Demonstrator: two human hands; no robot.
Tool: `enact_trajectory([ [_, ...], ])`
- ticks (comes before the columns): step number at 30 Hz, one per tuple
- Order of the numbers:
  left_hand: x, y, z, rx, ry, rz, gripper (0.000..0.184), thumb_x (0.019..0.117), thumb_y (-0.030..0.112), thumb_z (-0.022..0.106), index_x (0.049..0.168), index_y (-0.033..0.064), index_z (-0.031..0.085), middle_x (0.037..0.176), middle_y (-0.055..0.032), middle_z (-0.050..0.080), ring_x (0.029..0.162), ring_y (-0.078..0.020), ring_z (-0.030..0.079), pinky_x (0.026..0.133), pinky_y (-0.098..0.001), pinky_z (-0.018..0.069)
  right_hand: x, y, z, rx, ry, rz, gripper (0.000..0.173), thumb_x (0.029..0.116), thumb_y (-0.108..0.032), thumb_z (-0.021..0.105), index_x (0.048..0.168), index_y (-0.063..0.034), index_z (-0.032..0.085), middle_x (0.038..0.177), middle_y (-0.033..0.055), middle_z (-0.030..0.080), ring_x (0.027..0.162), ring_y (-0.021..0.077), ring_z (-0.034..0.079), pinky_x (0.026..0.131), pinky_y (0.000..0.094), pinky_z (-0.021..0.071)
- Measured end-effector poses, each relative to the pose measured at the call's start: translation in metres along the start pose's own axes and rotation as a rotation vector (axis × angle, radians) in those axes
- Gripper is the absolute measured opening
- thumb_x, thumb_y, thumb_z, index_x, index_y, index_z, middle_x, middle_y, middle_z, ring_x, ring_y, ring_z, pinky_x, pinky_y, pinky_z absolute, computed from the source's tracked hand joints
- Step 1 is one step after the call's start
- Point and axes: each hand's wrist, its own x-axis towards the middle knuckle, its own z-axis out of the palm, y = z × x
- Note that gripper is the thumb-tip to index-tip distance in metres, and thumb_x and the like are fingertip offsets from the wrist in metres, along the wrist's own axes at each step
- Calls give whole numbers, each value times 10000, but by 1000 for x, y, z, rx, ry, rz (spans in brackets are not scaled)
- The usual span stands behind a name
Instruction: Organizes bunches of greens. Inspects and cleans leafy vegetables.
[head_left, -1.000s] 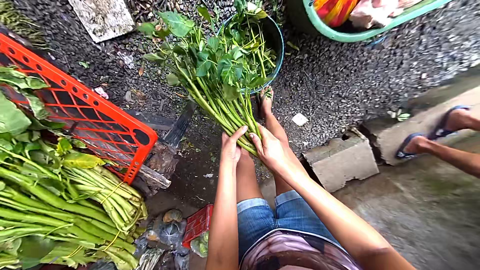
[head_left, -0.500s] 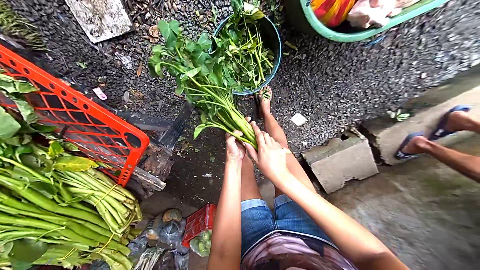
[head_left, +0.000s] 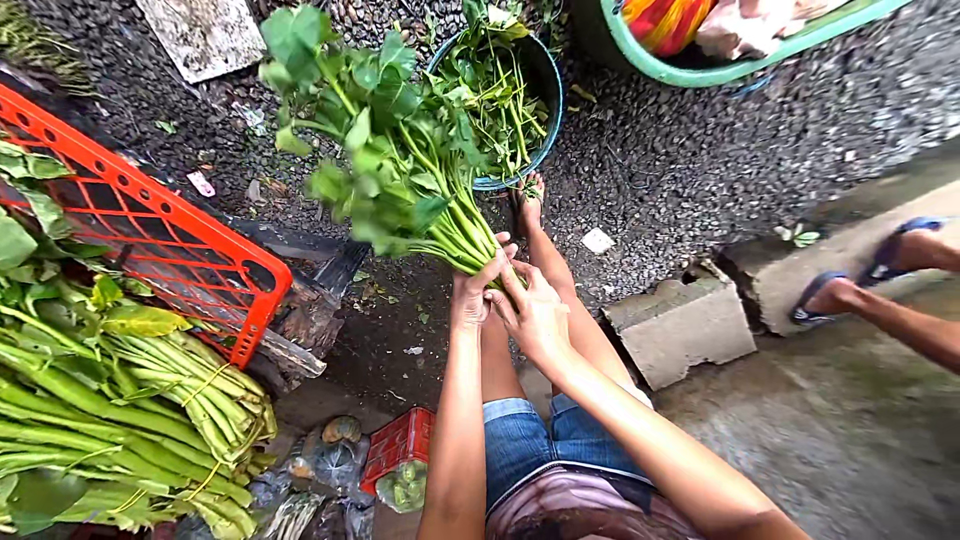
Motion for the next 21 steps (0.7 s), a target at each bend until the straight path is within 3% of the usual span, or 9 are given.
enact_trajectory([
  [2,3,6,6,130,-25,18,524,816,164,831,1279,67,605,1114,-115,724,920,-185,720,818,-327,607,-4,-2,2,-41,-37,-8,491,1070,-372,501,1455,-74,568,1341,236,602,1079,400,656,870,529,547],
  [4,4,10,7,181,-18,27,472,811,86,820,1238,63,620,1061,-125,735,877,-202,726,792,-350,617,-7,2,-1,20,-126,-13,537,1095,-378,431,1497,-26,488,1399,246,557,1134,392,642,911,516,552],
  [6,3,12,2,172,-37,19,503,793,88,833,1245,52,613,1044,-134,737,862,-214,728,792,-367,621,-10,7,-4,84,-170,-23,557,1103,-378,418,1536,-28,436,1411,230,554,1141,344,666,914,470,586],
  [9,-5,10,-8,145,-117,49,717,745,236,883,1338,76,514,1131,-98,719,958,-182,714,859,-351,603,-17,9,-2,83,-90,-70,541,1099,-309,459,1543,-1,420,1361,226,608,1030,297,722,817,408,620],
  [11,-7,8,-11,135,-146,72,718,747,202,862,1355,72,504,1175,-99,707,1006,-185,705,881,-354,595,-19,7,0,96,-44,-57,537,1090,-255,477,1557,-1,401,1344,223,613,990,268,726,802,376,620],
  [15,-7,7,-5,183,-50,67,635,800,17,811,1352,38,500,1117,-134,720,968,-210,719,872,-371,604,-18,3,0,158,-46,23,493,1084,-262,469,1504,-5,487,1334,216,622,1086,272,696,896,384,594],
  [18,-4,3,-4,193,30,78,625,799,5,824,1339,32,511,1077,-133,720,941,-213,719,863,-383,610,-1,4,-16,110,-33,75,505,1062,-358,431,1451,-69,573,1372,193,613,1182,337,641,939,526,544],
  [21,-6,0,-6,215,97,87,586,794,-18,825,1303,36,541,1044,-116,723,915,-201,718,845,-378,614,29,9,-29,100,129,-105,285,1022,-219,570,1201,-37,696,1086,151,697,995,292,677,851,464,561],
])
